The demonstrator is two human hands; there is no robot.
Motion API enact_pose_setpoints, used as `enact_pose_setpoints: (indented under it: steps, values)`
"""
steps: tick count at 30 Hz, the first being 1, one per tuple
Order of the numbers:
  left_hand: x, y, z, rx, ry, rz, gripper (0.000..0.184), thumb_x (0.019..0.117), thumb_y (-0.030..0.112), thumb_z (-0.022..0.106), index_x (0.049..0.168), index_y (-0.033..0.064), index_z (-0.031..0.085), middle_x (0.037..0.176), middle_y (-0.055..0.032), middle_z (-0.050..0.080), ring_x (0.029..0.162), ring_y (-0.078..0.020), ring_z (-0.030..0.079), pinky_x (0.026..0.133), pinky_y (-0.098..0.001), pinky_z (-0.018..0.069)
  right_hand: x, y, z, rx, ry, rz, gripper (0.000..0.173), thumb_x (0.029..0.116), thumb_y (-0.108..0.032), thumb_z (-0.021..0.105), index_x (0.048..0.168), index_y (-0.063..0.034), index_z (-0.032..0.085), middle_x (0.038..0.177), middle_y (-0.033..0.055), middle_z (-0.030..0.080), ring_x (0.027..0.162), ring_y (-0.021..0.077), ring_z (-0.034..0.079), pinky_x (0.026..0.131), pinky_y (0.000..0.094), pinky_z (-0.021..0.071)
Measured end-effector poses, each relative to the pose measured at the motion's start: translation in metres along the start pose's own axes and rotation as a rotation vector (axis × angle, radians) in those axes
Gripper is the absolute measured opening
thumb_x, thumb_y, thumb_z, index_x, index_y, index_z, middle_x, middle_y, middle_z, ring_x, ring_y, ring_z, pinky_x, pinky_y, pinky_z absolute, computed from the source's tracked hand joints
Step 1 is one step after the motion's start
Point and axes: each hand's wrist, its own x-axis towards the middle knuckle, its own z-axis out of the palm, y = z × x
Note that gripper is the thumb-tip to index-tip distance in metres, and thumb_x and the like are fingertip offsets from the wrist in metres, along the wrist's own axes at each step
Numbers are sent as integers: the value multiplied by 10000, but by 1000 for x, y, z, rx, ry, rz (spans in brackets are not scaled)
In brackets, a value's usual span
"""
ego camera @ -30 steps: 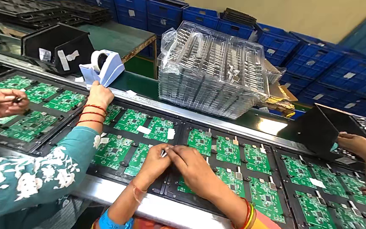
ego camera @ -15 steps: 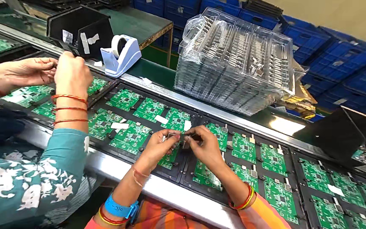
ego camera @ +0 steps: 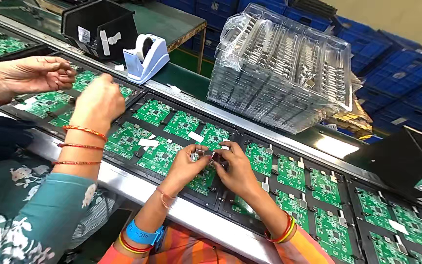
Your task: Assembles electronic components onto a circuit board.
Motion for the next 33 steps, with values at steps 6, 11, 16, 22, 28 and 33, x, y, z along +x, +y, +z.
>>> enact_pose_setpoints:
  steps: [6,11,16,22,28,33]
  values:
    - [5,-7,9,7,42,-40,172,1040,159,598,1127,44,693,876,-65,727,633,-121,623,565,-282,499,-4,15,8,-52,-35,17,283,873,-62,743,1130,37,675,1080,186,693,994,323,696,882,471,583]
    - [6,-9,11,69,90,-2,178,1026,188,638,1138,77,720,882,-79,720,623,-157,652,567,-323,554,-7,22,9,-37,4,41,262,849,-33,743,1095,35,686,1061,182,696,995,320,693,887,475,575]
    - [6,-7,9,105,111,-8,239,1049,164,590,1245,60,680,1032,-137,702,745,-209,698,671,-393,602,-16,29,8,-71,-66,50,223,855,-34,740,1072,12,717,1071,163,717,1019,317,694,921,475,563]
    - [8,-4,11,283,83,2,387,1031,142,608,1400,28,593,1118,-164,711,810,-240,708,758,-448,596,-19,29,8,-152,-139,36,84,890,-42,706,964,-8,722,1054,164,715,1044,332,681,933,474,549]
    - [7,-1,13,266,70,-26,245,976,138,701,1200,53,646,984,-81,711,709,-170,701,663,-383,616,-19,28,0,-165,-186,69,64,897,-33,708,937,0,746,1074,177,722,1059,349,684,935,489,551]
    - [7,-1,14,328,36,52,205,1005,137,658,1193,99,731,1071,-50,745,789,-154,705,730,-394,591,-25,23,-10,-226,-201,80,125,927,-89,685,1004,-56,778,1261,199,662,1168,384,627,958,531,528]
